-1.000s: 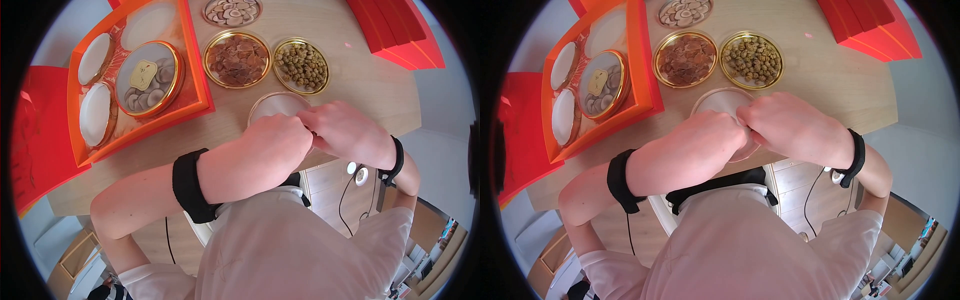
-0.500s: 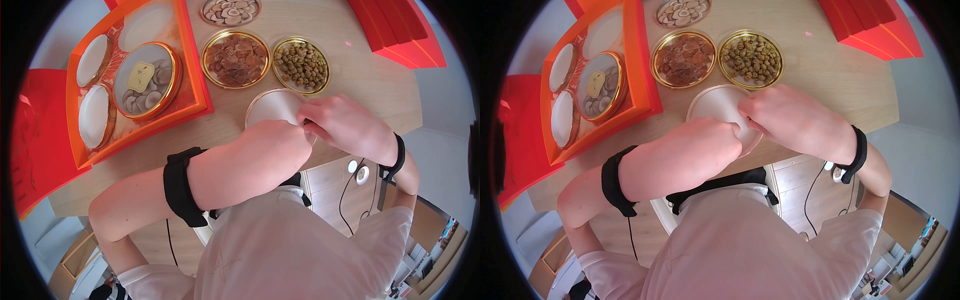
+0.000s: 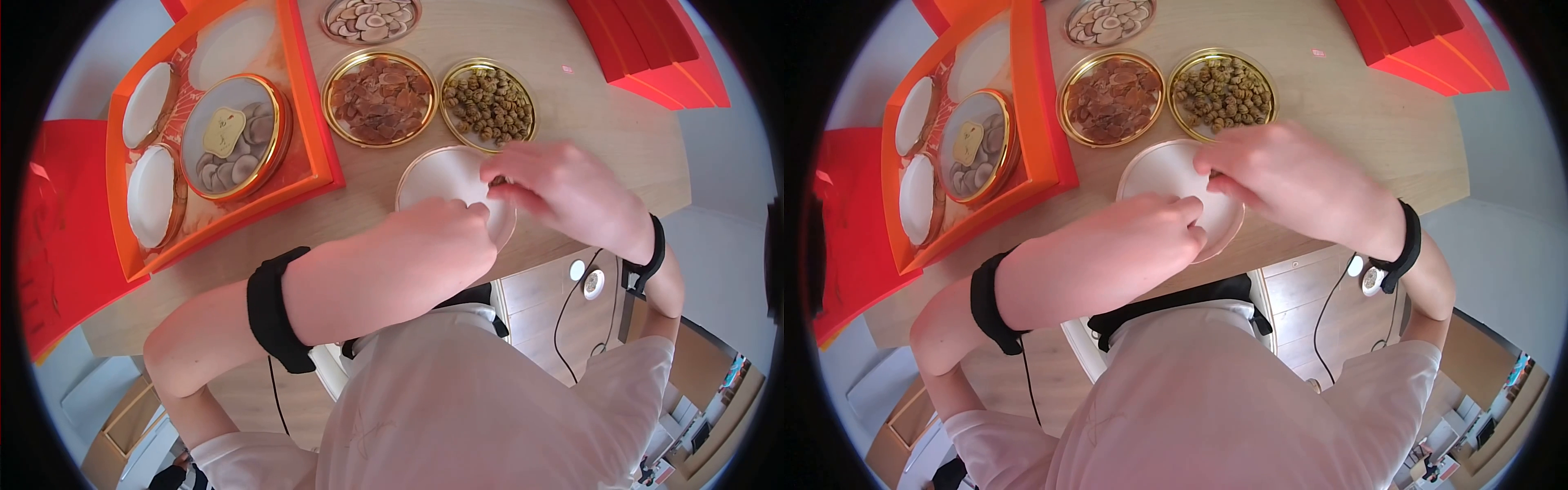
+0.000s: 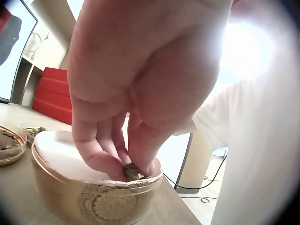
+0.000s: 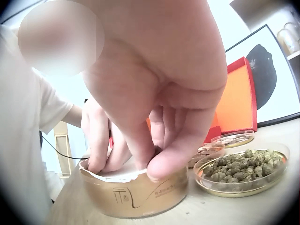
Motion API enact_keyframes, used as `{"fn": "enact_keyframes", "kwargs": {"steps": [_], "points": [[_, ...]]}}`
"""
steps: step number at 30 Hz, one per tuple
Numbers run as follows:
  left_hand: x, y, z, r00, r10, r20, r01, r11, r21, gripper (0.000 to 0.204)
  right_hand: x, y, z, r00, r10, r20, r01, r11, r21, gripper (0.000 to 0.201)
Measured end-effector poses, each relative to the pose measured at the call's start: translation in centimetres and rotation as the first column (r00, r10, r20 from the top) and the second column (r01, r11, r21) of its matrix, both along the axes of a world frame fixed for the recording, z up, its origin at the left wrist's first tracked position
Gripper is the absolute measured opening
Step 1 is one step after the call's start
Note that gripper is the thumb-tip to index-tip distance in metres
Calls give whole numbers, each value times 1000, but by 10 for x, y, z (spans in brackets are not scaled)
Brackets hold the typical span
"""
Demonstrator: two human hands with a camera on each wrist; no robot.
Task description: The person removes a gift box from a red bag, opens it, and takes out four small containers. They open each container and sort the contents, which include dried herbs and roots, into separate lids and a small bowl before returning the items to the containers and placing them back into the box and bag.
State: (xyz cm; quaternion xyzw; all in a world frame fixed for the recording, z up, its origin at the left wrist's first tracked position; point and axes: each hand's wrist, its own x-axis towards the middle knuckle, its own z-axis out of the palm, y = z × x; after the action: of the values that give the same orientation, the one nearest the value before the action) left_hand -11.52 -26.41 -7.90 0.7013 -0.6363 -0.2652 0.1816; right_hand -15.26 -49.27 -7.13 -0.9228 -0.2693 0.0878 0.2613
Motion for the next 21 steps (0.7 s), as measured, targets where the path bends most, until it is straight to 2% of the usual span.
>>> {"fn": "enact_keyframes", "kwargs": {"steps": [2, 5, 6, 9, 12, 13, 15, 17, 21], "points": [[2, 3, 5, 998, 47, 45, -44, 998, -52, 12, 8, -5, -3, 994, -51, 96, 43, 995, 87, 13], [5, 4, 11, 985, 167, 51, -159, 978, -138, 18, 25, -14, 0, 977, -142, 160, 134, 989, 59, 18], [7, 1, 17, 976, 212, 46, -204, 969, -137, 18, 33, -20, -3, 975, -220, 13, 219, 973, 80, 23], [11, -12, 29, 953, 287, 100, -273, 953, -134, 19, 45, -29, -12, 945, -317, 82, 306, 944, 120, 25], [23, -34, 25, 918, 279, 283, -219, 949, -227, 19, 44, -34, -11, 913, -379, 151, 334, 907, 258, 30], [31, -40, 22, 893, 272, 359, -180, 946, -269, 19, 42, -35, -6, 894, -417, 165, 372, 895, 248, 30], [50, -49, -5, 900, 296, 319, -125, 878, -462, 21, 34, -39, 5, 850, -489, 194, 446, 865, 228, 30], [60, -57, -8, 906, 317, 279, -115, 820, -561, 22, 30, -51, 4, 818, -508, 269, 450, 857, 252, 29], [65, -57, -8, 893, 356, 274, -166, 829, -534, 23, 21, -58, 3, 800, -489, 348, 403, 867, 291, 24]]}}
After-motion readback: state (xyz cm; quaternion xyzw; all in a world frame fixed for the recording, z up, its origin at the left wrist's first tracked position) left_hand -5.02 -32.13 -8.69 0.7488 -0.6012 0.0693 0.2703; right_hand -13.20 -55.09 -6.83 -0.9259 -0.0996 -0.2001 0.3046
